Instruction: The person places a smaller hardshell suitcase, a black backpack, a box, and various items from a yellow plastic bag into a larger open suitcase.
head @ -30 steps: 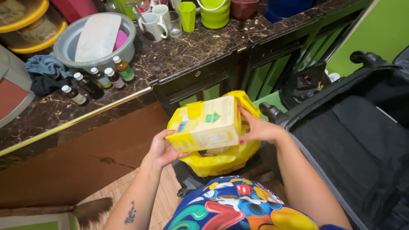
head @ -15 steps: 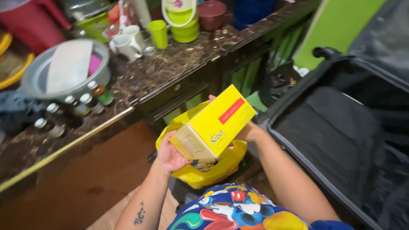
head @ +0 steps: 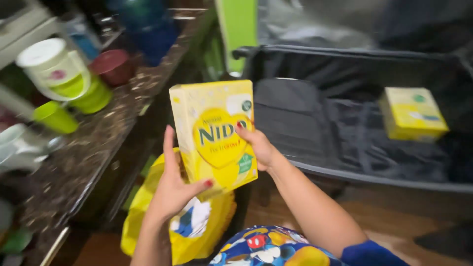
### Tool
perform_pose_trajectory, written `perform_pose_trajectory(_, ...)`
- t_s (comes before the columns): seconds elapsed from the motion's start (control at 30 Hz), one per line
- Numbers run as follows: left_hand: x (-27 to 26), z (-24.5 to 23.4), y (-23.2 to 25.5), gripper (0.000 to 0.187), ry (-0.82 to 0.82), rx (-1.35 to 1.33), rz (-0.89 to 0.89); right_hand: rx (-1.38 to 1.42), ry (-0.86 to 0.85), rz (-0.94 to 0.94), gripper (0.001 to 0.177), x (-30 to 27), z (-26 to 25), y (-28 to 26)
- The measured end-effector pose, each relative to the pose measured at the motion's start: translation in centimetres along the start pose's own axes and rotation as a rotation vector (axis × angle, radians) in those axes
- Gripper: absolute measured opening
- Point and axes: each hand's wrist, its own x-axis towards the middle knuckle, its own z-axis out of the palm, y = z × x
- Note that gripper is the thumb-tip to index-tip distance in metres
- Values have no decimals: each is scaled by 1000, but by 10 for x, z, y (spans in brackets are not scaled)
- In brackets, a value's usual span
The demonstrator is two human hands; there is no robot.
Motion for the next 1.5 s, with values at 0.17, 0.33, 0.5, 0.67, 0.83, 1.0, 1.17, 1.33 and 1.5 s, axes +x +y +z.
perform_pose_trajectory(0.17,70,83,4,105,66,-187,-236,-150,291,-15,54,-47,-15,-79)
perform_pose_trajectory(0.33,133,173,-48,76,11,-593,-380,-480,366,72,73,-129,-58,-170)
perform_pose_trajectory(0.5,192,278,-60,62,-162,-675,-564,-639,544,68,73,-192,-121,-237)
perform_pose_trajectory(0.67,251,389,-77,72,-424,-273,-804,-585,687,-32,66,-240,-215,-300)
perform_pose_trajectory(0.83,311,490,-160,68,-485,-276,-782,-592,1003,204,54,-254,-295,-361)
perform_pose_trajectory(1.0,350,577,-252,61,-461,-398,-758,-630,1172,211,42,-252,-403,-388)
perform_pose_trajectory(1.17,369,627,-344,48,-304,-452,-498,-931,1135,-150,30,-244,-501,-366)
perform_pose_trajectory(1.33,373,642,-337,54,-251,-370,-523,-1190,1234,-256,47,-238,-441,-369)
perform_pose_trajectory(1.5,377,662,-354,70,-224,-280,-552,-1337,1330,-148,49,-239,-434,-379)
